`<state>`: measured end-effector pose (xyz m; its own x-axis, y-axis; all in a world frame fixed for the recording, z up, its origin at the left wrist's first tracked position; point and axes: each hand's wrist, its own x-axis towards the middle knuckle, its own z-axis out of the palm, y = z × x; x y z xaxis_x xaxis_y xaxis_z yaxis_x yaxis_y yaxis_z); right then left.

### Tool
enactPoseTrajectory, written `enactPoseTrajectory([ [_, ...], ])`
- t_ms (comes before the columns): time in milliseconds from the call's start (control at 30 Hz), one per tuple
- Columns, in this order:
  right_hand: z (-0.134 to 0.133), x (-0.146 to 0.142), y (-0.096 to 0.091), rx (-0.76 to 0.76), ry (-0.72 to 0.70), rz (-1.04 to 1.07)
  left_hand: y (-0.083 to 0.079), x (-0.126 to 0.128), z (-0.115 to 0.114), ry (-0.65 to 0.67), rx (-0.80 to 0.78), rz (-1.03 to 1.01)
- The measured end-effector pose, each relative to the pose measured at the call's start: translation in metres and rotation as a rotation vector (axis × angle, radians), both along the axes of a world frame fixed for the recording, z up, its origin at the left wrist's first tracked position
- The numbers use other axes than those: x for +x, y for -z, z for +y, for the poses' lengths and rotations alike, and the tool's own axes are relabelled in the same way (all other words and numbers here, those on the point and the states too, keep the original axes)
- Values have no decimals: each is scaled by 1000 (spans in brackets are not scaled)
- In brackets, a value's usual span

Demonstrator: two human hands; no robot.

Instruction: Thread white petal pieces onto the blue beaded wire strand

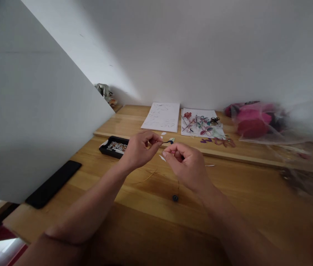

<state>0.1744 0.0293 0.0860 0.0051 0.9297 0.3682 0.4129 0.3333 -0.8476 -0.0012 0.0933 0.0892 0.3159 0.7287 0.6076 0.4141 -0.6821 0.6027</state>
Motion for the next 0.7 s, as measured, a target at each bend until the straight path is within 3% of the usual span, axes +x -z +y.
enactPoseTrajectory([
  [167, -1, 9, -12, 82, 73, -39, -8, -1, -7, 140, -13, 109],
  [367, 9, 20, -19, 31, 108, 37, -17, -4, -11, 335, -230, 56],
  [567, 21, 20, -2, -160, -7, 300, -21, -4, -12, 312, -408, -76],
  [700, 24, 15, 10, -296, -40, 391, -18, -4, -9, 242, -387, -125],
])
